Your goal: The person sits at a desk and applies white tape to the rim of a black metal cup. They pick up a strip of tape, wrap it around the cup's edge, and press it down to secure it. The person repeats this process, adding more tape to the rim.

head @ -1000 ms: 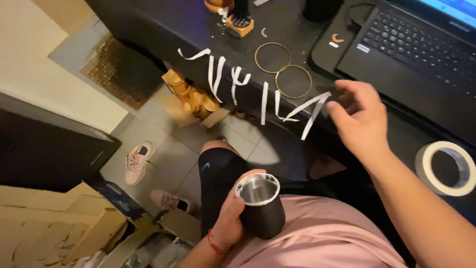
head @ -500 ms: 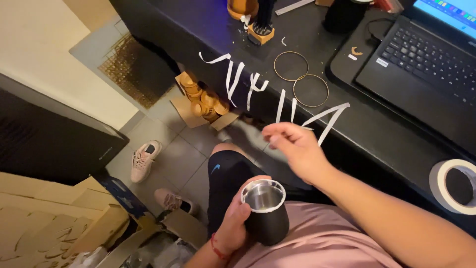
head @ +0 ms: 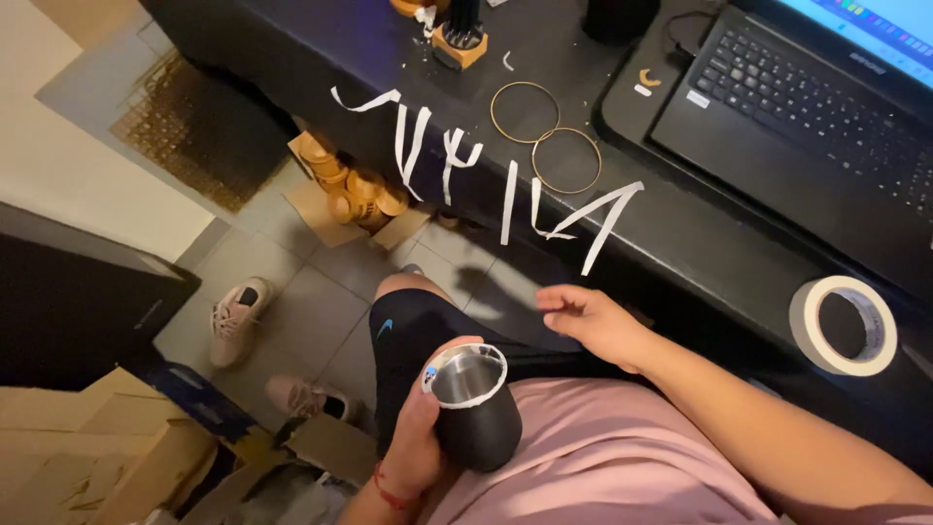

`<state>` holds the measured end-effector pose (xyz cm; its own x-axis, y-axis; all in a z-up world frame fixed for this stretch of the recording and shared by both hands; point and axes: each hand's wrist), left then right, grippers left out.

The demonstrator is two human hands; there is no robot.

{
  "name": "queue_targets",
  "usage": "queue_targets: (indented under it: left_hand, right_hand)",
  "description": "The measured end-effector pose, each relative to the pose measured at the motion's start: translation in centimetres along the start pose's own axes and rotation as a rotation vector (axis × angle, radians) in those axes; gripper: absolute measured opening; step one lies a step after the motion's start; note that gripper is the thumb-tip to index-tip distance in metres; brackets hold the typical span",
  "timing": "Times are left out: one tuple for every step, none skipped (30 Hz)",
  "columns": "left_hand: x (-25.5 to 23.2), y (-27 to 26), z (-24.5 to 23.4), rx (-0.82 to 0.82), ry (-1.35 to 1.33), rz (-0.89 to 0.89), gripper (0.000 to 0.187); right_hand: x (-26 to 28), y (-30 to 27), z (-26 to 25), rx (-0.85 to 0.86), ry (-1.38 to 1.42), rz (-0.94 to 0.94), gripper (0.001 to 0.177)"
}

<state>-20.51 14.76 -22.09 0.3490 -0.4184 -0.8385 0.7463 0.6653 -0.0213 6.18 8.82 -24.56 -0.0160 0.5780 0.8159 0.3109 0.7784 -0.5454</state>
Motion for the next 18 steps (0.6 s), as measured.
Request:
queue_targets:
  left_hand:
    - [0.1,0.1,0.2,0.0,-0.068,-0.032,0.078]
    - [0.1,0.2,0.5,0.0,-0.136,-0.064,0.082]
    - [0.2,0.2,0.7,0.006,-0.134,-0.066,0.082]
    - [0.2,0.3,0.9,0.015,-0.149,-0.068,0.081]
    - [0.1,0.3,1.0,0.016,-0.161,-0.063,0.08]
    - [0.0,0.3,1.1,0.014,-0.155,-0.058,0.08]
    - [-0.1,0.2,1.2,0.02,-0.186,-0.063,0.079]
    - [-0.2,0.1,1.3,0.025,-0.217,-0.069,0.078]
    - [-0.2,0.0,1.2,0.022,-0.211,-0.066,0.078]
    - [-0.2,-0.1,1.1,0.011,-0.196,-0.069,0.078]
    - [-0.2,-0.1,1.1,0.004,-0.181,-0.074,0.077]
    - [-0.4,-0.1,1.1,0.004,-0.178,-0.073,0.077]
    - [-0.5,-0.1,1.1,0.004,-0.163,-0.061,0.077]
    - [-0.6,-0.2,1.2,0.004,-0.148,-0.05,0.077]
    - [-0.6,-0.3,1.2,0.003,-0.147,-0.047,0.077]
    - [-0.5,-0.3,1.2,-0.005,-0.173,-0.052,0.075]
    - [-0.6,-0.4,1.2,-0.013,-0.198,-0.054,0.073]
    - [-0.6,-0.2,1.4,-0.015,-0.196,-0.05,0.073]
  right_hand:
    - [1.0,-0.3,0.1,-0.044,0.018,-0.001,0.046]
    - [2.0,-0.6,0.2,-0.088,0.037,-0.002,0.051]
    - [2.5,-0.9,0.4,-0.093,0.041,-0.004,0.051]
    - [3.1,-1.1,0.6,-0.086,0.073,-0.015,0.051]
    - [3.7,-1.1,1.0,-0.068,0.103,-0.03,0.051]
    - [3.8,-1.0,1.2,-0.064,0.105,-0.037,0.051]
    - [3.8,-1.0,1.6,-0.047,0.127,-0.052,0.051]
    - [3.8,-0.9,2.0,-0.03,0.149,-0.068,0.052]
    - [3.9,-0.6,2.5,-0.024,0.151,-0.071,0.052]
    - [4.0,-0.3,2.9,-0.016,0.167,-0.104,0.053]
    - [4.1,-0.1,3.2,-0.012,0.183,-0.136,0.053]
    - [4.5,0.1,3.5,-0.011,0.185,-0.139,0.053]
    - [4.8,0.3,3.8,-0.004,0.218,-0.165,0.052]
    - [5.1,0.5,4.2,0.003,0.251,-0.191,0.051]
    - [5.3,1.1,4.7,0.005,0.25,-0.192,0.051]
    - [5.6,1.7,5.2,-0.056,0.233,-0.245,0.047]
    - [6.0,2.4,5.8,-0.117,0.215,-0.299,0.045]
    - [7.4,3.3,6.6,-0.113,0.214,-0.302,0.045]
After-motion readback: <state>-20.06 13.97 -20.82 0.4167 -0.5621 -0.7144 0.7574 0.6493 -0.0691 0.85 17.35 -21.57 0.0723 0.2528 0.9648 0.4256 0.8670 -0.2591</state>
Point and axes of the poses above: each hand's wrist, its own y-axis towards the middle knuckle, its own z-axis out of the palm, x = y × z, and after that the axes turned 6 degrees about -z, right-handed
